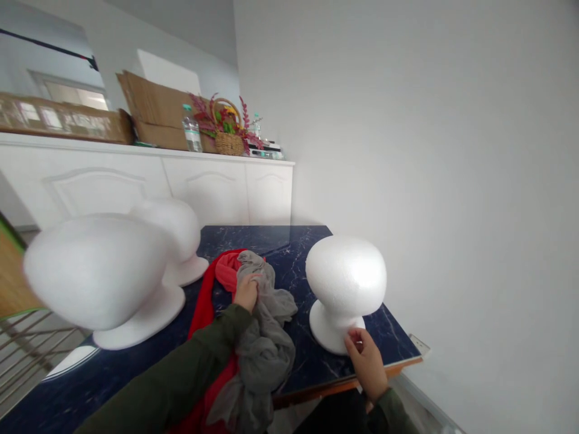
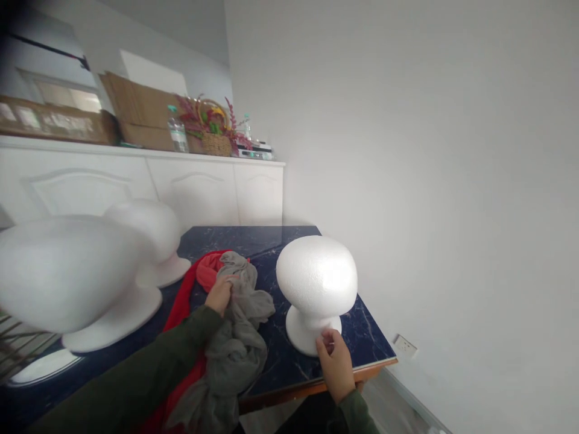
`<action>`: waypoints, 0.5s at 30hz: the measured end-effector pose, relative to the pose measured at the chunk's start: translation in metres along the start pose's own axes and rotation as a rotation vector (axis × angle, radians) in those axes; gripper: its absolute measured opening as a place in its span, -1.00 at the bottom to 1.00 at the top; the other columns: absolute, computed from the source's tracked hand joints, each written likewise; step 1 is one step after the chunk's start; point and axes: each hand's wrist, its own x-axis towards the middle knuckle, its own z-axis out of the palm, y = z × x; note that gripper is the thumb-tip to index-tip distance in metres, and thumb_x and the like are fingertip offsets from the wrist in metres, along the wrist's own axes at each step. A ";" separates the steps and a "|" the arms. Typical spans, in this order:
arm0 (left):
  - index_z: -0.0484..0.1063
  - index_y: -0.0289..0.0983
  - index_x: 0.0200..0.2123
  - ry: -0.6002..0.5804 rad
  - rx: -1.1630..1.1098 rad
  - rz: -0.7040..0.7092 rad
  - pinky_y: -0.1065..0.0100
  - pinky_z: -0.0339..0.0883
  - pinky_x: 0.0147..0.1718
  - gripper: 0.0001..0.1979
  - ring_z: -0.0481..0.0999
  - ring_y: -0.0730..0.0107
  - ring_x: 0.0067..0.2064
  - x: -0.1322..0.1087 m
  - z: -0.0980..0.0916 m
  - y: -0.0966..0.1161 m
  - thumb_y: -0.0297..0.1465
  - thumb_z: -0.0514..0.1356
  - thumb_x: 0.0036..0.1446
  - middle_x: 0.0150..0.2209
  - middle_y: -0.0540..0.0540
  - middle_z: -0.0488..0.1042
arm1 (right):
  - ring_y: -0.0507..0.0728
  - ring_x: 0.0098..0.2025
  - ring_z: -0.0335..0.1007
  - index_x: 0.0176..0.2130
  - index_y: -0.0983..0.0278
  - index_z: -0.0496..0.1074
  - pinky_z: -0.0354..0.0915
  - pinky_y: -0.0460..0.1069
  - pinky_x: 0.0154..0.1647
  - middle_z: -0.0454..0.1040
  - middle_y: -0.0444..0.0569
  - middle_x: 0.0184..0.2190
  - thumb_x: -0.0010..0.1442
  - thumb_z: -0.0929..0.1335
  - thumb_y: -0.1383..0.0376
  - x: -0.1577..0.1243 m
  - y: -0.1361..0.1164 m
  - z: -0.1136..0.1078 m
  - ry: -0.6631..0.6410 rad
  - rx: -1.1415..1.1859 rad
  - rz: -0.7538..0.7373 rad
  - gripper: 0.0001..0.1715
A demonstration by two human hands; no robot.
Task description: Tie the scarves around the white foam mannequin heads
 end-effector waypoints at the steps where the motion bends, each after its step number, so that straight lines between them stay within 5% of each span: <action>1: 0.38 -0.35 -0.24 -0.009 -0.004 0.006 0.20 0.30 -0.29 -0.66 0.42 0.24 -0.29 -0.009 -0.010 -0.002 -0.40 -0.12 0.03 -0.41 -0.12 0.42 | 0.10 -0.45 0.34 -0.26 0.31 0.29 0.29 0.00 -0.37 0.38 -0.04 -0.43 0.08 0.24 0.06 0.000 0.004 -0.002 -0.009 -0.005 0.019 -0.63; 3: 0.40 -0.34 -0.25 -0.101 -0.014 0.044 0.21 0.31 -0.27 -0.66 0.43 0.23 -0.28 -0.038 -0.025 0.000 -0.41 -0.06 -0.06 -0.39 -0.10 0.44 | 0.10 -0.47 0.33 -0.21 0.31 0.25 0.29 0.02 -0.39 0.34 -0.05 -0.43 0.05 0.25 0.02 0.001 0.010 -0.004 0.020 -0.063 0.039 -0.55; 7: 0.40 -0.21 -0.10 -0.722 0.208 0.528 0.13 0.13 0.05 -0.45 0.38 0.19 -0.07 -0.116 -0.036 0.019 -0.51 0.11 -0.30 -0.13 -0.06 0.43 | 0.28 -0.20 0.31 -0.08 0.38 0.21 0.28 0.13 -0.18 0.33 0.13 -0.27 -0.14 0.37 -0.07 0.013 0.013 -0.008 0.235 -0.317 -0.062 -0.22; 9: 0.35 -0.15 -0.04 -0.932 0.370 0.683 0.08 0.05 0.10 -0.43 0.40 0.20 -0.08 -0.147 -0.038 0.031 -0.46 0.18 -0.25 -0.11 -0.04 0.43 | 0.38 -0.01 0.19 -0.03 0.42 0.20 0.18 0.20 -0.02 0.29 0.24 -0.13 -0.19 0.39 -0.08 0.023 0.013 -0.009 0.251 -0.407 -0.152 -0.12; 12: 0.38 -0.14 -0.09 -0.983 0.471 0.608 0.24 0.30 -0.11 -0.63 0.48 0.30 -0.23 -0.165 -0.039 0.044 -0.36 0.13 -0.04 -0.25 -0.01 0.51 | 0.37 0.09 0.10 -0.03 0.40 0.25 0.08 0.20 0.09 0.26 0.23 -0.03 -0.17 0.38 -0.05 0.039 0.013 -0.012 0.110 -0.444 -0.244 -0.17; 15: 0.35 -0.25 -0.03 -0.776 0.486 0.515 0.21 0.30 -0.10 -0.62 0.46 0.20 -0.12 -0.153 -0.029 0.043 -0.31 0.05 0.07 -0.14 -0.13 0.48 | 0.32 0.03 0.21 -0.06 0.41 0.31 0.14 0.17 0.05 0.34 0.19 -0.08 -0.12 0.35 -0.02 0.052 0.011 -0.017 -0.045 -0.398 -0.228 -0.26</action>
